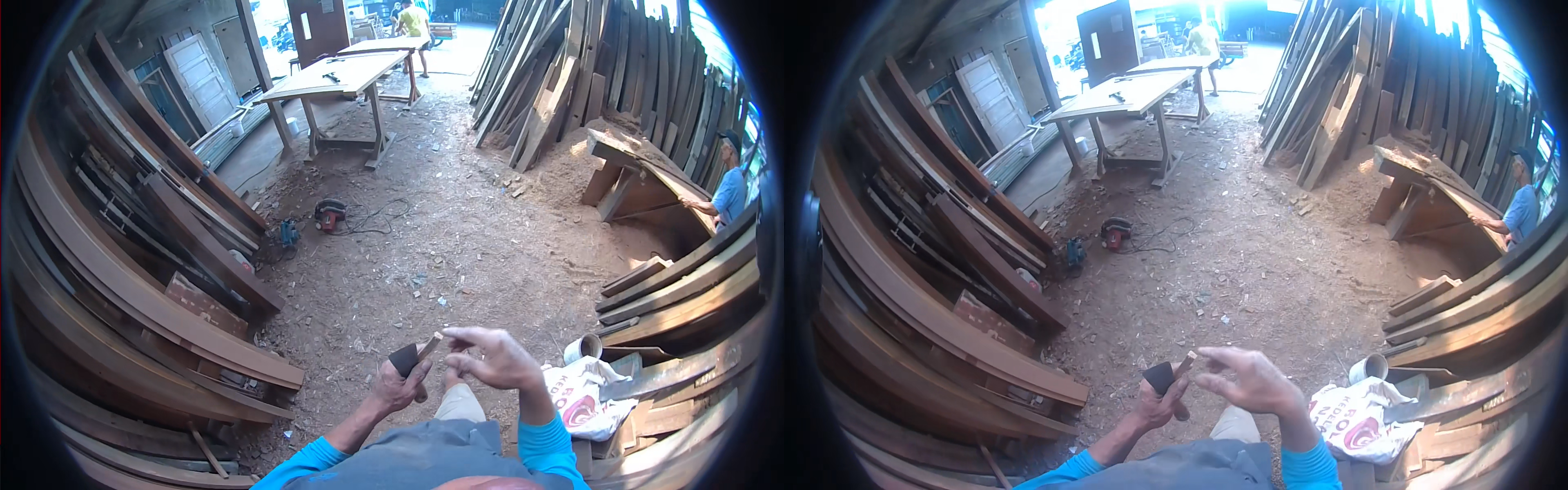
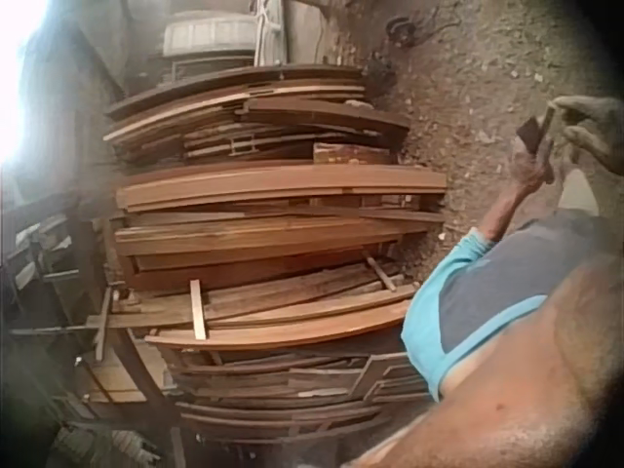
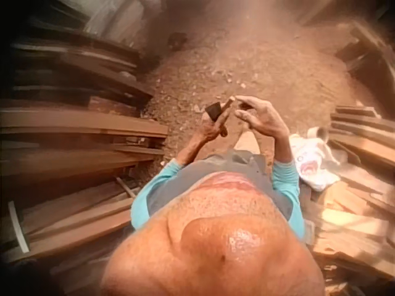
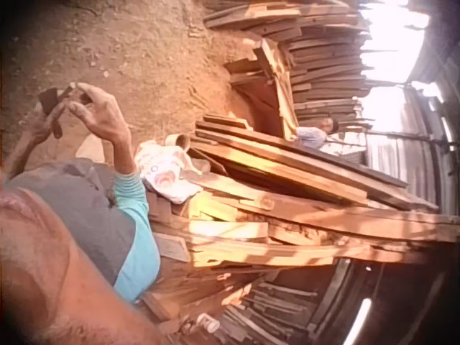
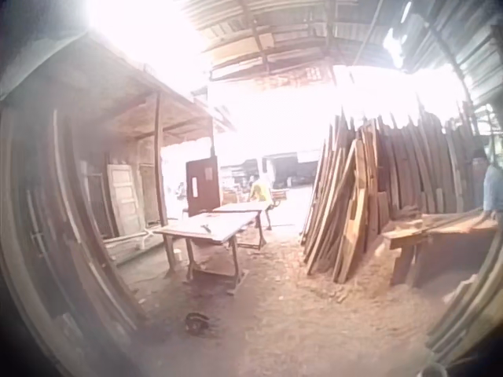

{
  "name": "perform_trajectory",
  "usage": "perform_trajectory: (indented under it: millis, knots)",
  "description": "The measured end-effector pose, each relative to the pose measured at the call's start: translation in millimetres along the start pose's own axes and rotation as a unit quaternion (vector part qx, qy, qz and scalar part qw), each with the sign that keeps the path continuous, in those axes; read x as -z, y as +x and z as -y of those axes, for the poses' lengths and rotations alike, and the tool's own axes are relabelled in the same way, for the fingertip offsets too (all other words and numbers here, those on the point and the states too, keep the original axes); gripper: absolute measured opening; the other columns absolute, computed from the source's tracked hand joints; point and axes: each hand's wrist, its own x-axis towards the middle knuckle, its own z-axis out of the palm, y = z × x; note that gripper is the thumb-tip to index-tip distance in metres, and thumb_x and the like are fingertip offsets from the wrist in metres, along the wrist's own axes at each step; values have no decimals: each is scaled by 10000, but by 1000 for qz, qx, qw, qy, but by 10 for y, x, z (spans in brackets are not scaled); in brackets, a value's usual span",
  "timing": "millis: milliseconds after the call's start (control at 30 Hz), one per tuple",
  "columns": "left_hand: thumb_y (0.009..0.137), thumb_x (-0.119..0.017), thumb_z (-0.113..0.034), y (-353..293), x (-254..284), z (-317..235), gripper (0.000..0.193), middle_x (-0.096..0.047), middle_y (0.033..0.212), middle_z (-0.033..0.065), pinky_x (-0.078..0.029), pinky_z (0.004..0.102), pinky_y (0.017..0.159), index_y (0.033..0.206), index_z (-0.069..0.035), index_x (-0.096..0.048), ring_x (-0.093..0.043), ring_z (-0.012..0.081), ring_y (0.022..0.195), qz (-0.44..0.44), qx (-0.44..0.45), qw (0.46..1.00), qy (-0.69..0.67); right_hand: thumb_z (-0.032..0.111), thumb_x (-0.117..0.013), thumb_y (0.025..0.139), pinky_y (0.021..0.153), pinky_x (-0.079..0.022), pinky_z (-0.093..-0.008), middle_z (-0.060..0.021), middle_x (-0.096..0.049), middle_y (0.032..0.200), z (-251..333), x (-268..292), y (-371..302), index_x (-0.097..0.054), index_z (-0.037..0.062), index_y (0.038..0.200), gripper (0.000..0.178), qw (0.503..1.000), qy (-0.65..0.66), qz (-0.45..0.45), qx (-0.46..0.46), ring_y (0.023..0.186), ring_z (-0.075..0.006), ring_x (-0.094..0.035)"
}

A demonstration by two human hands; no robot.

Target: The person holds a small piece of wood and uses a hand plane to shave and smooth one of its edges.

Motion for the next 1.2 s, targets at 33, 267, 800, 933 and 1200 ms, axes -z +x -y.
perform_trajectory:
  millis: [33, 267, 800, 933, 1200]
  knots:
    - [1046, -627, -206, 304, -33, -66, 248, -651, 798, 52, -508, 318, 591, 1214, -28, -661, -637, 128, 651, 7, 9, 1000, -21, 322, -803, 908, 901, -588, -367, -209, -751, 1099, -330, -51, 84, -612, -19, 1380, 612, 999, 14, 10, -37, 1019, -267, -743]
    - [1071, -583, -189, 2263, -294, 154, 165, -558, 663, 22, -474, 312, 450, 1050, -26, -587, -635, 121, 507, 13, 56, 998, 11, 601, -661, 928, 1029, -507, -475, -270, -699, 1221, -1592, 555, 1085, -521, 16, 1461, 803, 953, -50, 234, -187, 1183, -401, -665]
    - [1041, -619, -211, 6039, 31, 1402, 183, -621, 689, 104, -505, 376, 520, 1052, -27, -621, -655, 196, 546, 27, 150, 981, 121, 444, -604, 1019, 1213, -297, -524, -305, -376, 1581, -1106, 5373, 6433, -270, -40, 1596, 824, 544, -427, -533, 487, 1476, -423, -362]
    - [1037, -622, -211, 7586, 202, 1397, 186, -598, 686, 116, -499, 403, 552, 1036, -25, -615, -649, 239, 583, 18, 69, 984, 166, 457, -606, 1029, 1006, -339, -439, -259, -456, 1352, -1157, 6183, 7663, -398, -55, 1407, 670, 630, -357, -500, 476, 1233, -355, -428]
    - [990, -650, -173, 9864, 660, 1389, 201, -630, 878, 200, -501, 469, 699, 1117, -20, -630, -632, 413, 799, 31, -18, 974, 224, 379, -624, 1013, 893, -571, -469, -250, -729, 1057, -4055, 5274, 8596, -593, -35, 1342, 529, 985, -159, -60, 33, 980, -381, -728]
